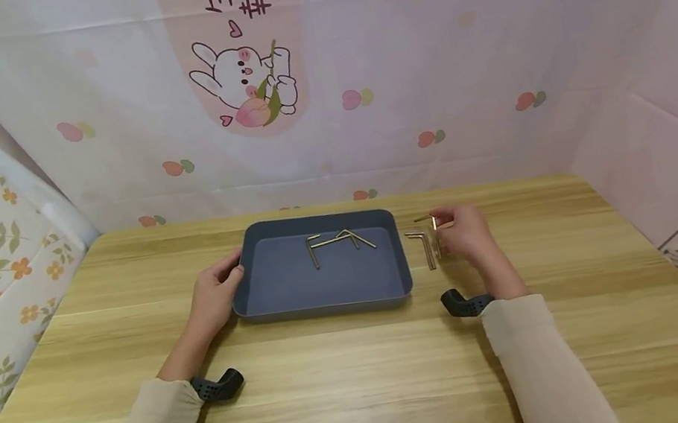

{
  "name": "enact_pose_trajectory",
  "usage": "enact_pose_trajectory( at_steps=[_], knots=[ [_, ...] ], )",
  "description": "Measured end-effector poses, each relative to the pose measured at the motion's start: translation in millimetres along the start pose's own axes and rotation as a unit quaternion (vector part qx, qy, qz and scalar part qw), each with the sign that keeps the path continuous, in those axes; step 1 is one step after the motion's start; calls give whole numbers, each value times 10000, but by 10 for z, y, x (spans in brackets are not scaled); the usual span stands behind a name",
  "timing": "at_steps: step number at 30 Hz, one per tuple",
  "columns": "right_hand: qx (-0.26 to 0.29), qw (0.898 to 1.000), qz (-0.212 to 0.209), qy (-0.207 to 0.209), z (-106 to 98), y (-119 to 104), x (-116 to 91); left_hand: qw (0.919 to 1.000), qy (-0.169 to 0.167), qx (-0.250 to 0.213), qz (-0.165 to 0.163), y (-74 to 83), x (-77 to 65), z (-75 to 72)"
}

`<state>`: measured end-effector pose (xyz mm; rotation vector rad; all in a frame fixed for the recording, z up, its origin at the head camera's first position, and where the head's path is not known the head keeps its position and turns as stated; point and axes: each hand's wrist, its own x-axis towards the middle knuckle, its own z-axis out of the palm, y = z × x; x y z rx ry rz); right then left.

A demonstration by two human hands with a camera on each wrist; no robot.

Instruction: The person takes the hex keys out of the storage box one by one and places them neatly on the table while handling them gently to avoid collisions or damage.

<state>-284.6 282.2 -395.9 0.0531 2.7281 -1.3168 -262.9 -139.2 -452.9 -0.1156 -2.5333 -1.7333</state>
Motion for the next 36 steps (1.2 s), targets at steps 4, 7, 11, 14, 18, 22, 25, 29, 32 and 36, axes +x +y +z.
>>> enact_pose_trajectory(
  at_steps=[4, 7, 11, 14, 18, 22, 25, 29, 32, 36],
  knots=[
    [-118, 9999, 1, 6, 25, 6, -4, 10000, 1, 47, 0, -8, -4, -6],
    [-199, 9998, 47, 10, 27, 13, -2, 10000, -12, 83, -2, -5, -6, -8],
    [-231, 9996, 146, 20, 31, 43, 20, 10000, 6, 84, 18, -3, -2, -4],
    [-182, 9997, 188, 25, 48, 64, 31, 10000, 28, 59, 28, -13, 6, 2],
    [-104, 9996, 246, 33, 77, 71, 33, 10000, 34, 42, 6, -32, 15, 10],
    [-159, 9994, 304, 87, 84, 67, 35, 10000, 41, 54, -27, -31, 13, 12],
    [-305, 9988, 329, 176, 84, 64, 35, 10000, 51, 50, -30, -20, 7, 10],
    [-549, 9974, 292, 355, 102, 60, 32, 10000, 39, -9, -30, -9, 1, 0],
    [-662, 9964, 230, 478, 121, 58, 33, 10000, 18, -41, -44, -5, -2, -5],
    [-607, 9967, 238, 489, 149, 46, 30, 10000, 13, -40, -40, 0, -9, -9]
  ],
)
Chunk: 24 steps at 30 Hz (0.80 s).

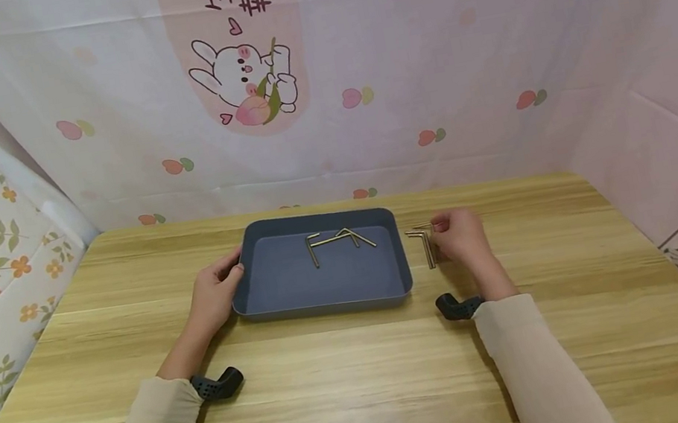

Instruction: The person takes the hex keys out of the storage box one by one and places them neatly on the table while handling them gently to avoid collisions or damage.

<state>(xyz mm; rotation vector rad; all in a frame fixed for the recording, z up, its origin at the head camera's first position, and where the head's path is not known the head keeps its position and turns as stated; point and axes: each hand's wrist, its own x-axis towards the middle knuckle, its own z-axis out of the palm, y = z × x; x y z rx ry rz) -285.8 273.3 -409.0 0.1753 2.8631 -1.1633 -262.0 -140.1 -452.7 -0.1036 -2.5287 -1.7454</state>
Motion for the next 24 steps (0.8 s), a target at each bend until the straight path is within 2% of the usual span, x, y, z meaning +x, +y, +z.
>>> enact_pose_trajectory(
  at_steps=[16, 24],
  knots=[
    [66, 9999, 82, 18, 29, 5, -13, 9999, -27, -43, -88, 12, -1, 2],
    [-47, 10000, -36, -16, 21, -5, -17, 10000, -1, -11, -32, 9, 1, 2]
  ],
)
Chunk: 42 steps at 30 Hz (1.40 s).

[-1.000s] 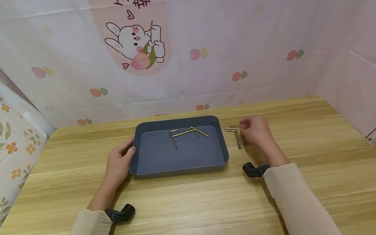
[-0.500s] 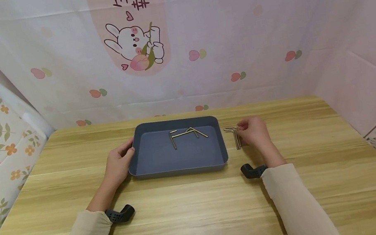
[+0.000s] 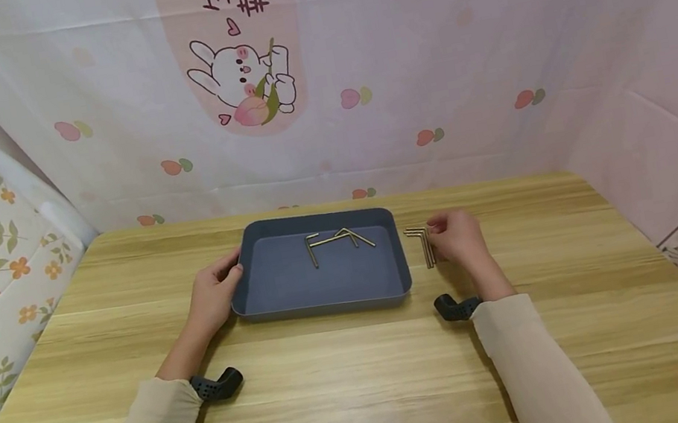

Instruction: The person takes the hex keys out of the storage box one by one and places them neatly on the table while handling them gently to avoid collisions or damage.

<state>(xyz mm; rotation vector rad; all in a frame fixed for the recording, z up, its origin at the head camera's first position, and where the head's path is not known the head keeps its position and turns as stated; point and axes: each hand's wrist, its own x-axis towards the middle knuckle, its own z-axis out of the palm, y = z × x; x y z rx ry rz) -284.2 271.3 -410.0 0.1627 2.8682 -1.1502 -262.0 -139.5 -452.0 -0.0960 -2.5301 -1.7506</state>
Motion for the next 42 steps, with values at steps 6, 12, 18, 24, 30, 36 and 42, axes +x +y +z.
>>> enact_pose_trajectory(
  at_steps=[6, 12, 18, 24, 30, 36, 42],
  knots=[
    [3, 10000, -57, -55, 4, -8, 8, 10000, -13, 19, 18, 11, -4, -9],
    [21, 9999, -115, -89, 3, -13, -7, 10000, 5, 62, -3, -2, 9, -4],
    [190, 9994, 24, -290, -42, -27, -59, 10000, -14, 32, 40, -11, 30, 16],
    [251, 9990, -18, -375, -99, -101, -73, 10000, 89, -7, 30, 19, 24, 2],
    [395, 9981, -155, -446, -146, -199, -92, 10000, 54, -36, 68, 15, 11, -13],
    [376, 9971, -302, -593, -152, -339, -82, 9999, 96, -9, 85, -21, 12, -2],
    [242, 9955, -462, -797, -163, -517, -61, 9999, 112, 44, 92, -29, 14, 15]
  ],
)
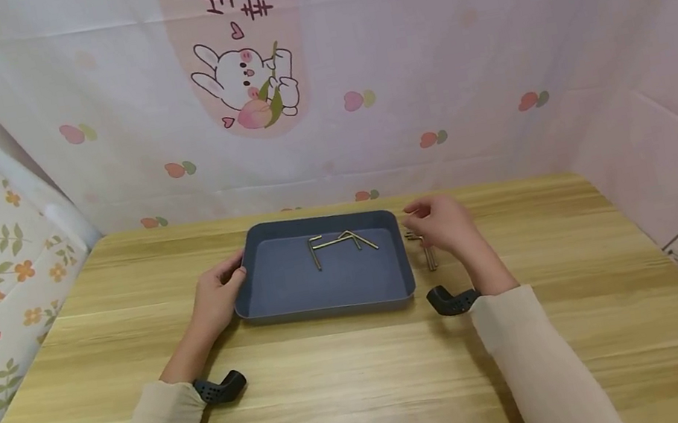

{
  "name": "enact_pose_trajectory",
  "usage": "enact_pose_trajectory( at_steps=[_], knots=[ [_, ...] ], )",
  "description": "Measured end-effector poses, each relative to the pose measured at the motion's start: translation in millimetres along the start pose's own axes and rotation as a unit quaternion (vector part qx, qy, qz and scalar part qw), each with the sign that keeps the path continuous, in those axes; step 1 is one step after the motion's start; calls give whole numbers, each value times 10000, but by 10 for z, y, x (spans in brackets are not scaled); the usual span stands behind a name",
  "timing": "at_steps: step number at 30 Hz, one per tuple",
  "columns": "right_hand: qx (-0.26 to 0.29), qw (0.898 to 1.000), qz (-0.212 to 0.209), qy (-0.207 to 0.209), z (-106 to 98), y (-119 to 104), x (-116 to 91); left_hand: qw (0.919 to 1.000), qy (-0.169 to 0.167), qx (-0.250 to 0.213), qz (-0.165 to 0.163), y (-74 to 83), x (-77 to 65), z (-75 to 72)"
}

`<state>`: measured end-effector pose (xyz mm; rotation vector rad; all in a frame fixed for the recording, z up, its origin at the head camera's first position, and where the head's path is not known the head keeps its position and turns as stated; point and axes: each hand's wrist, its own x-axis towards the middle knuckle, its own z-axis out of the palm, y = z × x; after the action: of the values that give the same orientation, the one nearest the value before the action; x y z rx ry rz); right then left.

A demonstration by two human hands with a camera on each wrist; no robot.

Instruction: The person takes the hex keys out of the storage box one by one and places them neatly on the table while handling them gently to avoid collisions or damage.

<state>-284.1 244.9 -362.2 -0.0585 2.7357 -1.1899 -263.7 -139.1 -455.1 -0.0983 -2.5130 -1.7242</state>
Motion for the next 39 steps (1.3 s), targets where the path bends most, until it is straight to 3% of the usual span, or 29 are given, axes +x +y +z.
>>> enact_pose_trajectory(
  at_steps=[9, 21, 39],
  knots=[
    [-147, 9982, -212, -534, 2, -159, 86, 9999, -146, -37, 22, 24, 10, 18],
    [-371, 9889, -230, -1417, 184, -338, 293, 9999, -145, -46, 83, 12, 11, 4],
    [-525, 9846, -238, -1648, 361, -464, 579, 9999, -96, -65, 61, -2, -5, -33]
  ],
)
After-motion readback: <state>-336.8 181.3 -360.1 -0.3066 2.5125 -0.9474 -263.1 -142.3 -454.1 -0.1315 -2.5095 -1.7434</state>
